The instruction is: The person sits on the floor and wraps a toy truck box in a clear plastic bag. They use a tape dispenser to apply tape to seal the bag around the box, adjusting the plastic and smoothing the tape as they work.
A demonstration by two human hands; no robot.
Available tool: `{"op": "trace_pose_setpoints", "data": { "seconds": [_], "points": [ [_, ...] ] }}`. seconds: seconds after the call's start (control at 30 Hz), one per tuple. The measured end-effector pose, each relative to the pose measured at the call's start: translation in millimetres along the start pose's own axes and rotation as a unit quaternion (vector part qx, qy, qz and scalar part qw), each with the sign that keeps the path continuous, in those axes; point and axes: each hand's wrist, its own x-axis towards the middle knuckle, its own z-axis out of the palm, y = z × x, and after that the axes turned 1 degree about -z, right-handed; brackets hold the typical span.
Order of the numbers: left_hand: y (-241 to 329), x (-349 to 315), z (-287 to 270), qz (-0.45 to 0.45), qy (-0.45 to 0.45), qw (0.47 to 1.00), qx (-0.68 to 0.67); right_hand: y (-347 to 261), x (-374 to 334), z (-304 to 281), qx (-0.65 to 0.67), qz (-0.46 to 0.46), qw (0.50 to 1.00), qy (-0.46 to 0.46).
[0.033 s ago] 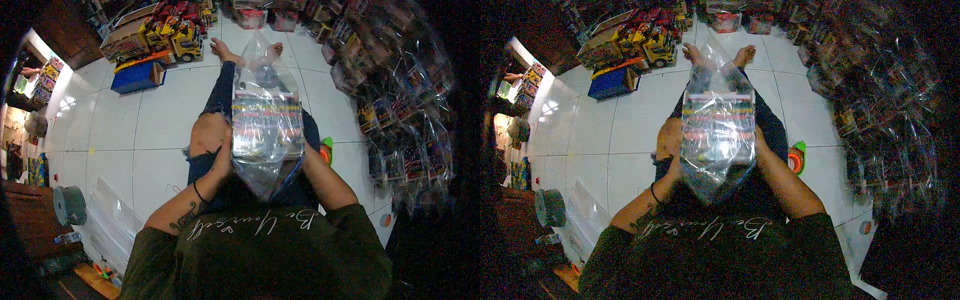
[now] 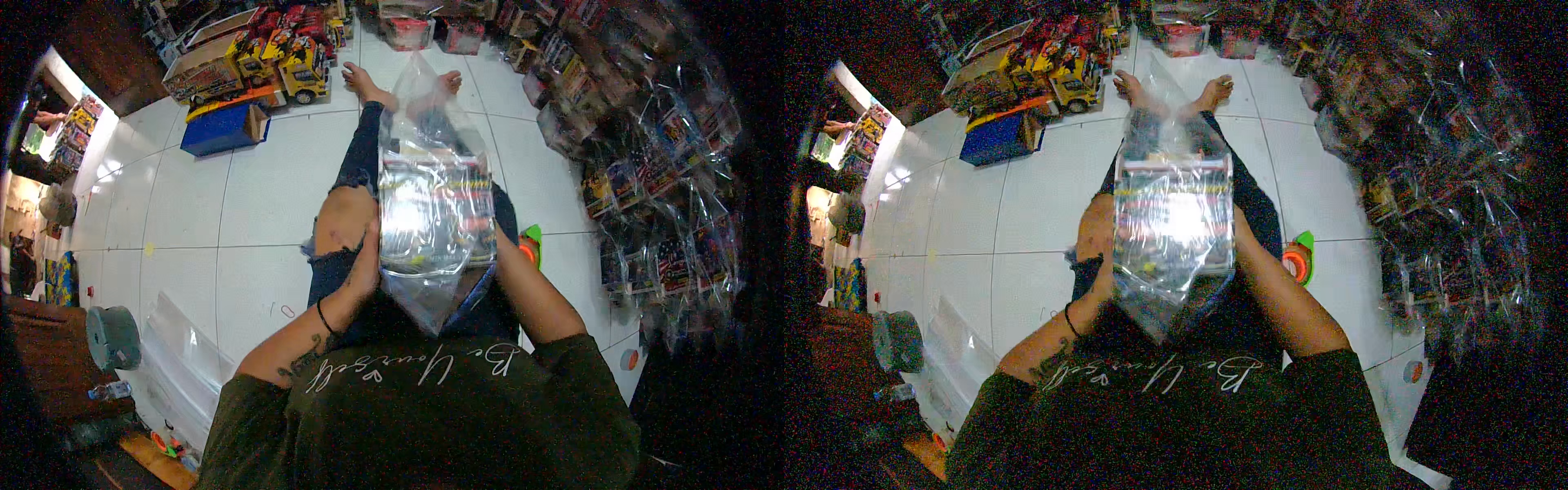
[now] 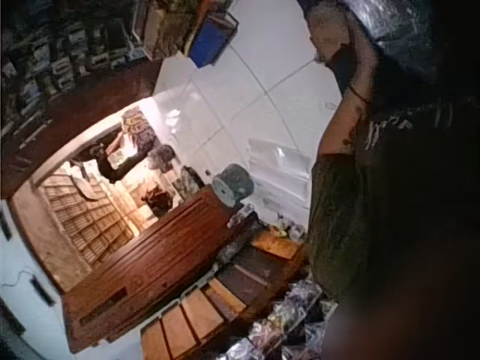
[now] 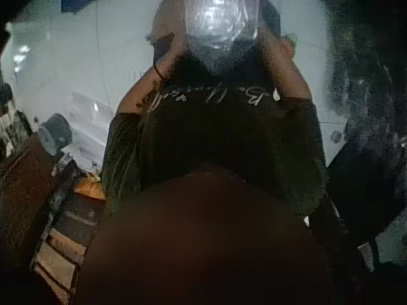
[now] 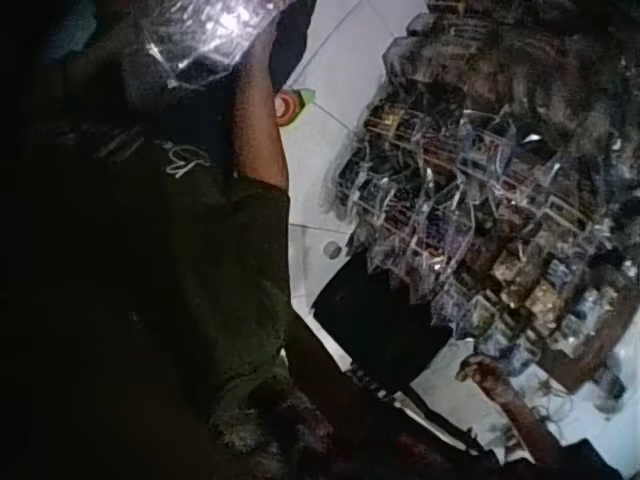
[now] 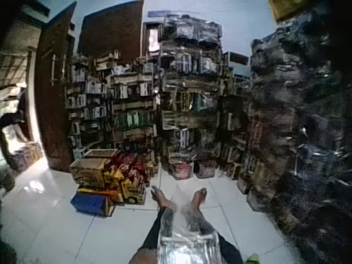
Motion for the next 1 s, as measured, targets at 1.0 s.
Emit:
{"op": "trace_pose_setpoints", "data": {
  "seconds": [1.0],
  "points": [
    [155,-51,75,0.327,-0.198,0.714,0.587,-137,-14,73,-0.504,-0.297,0.81,-0.032]
  ]
}}
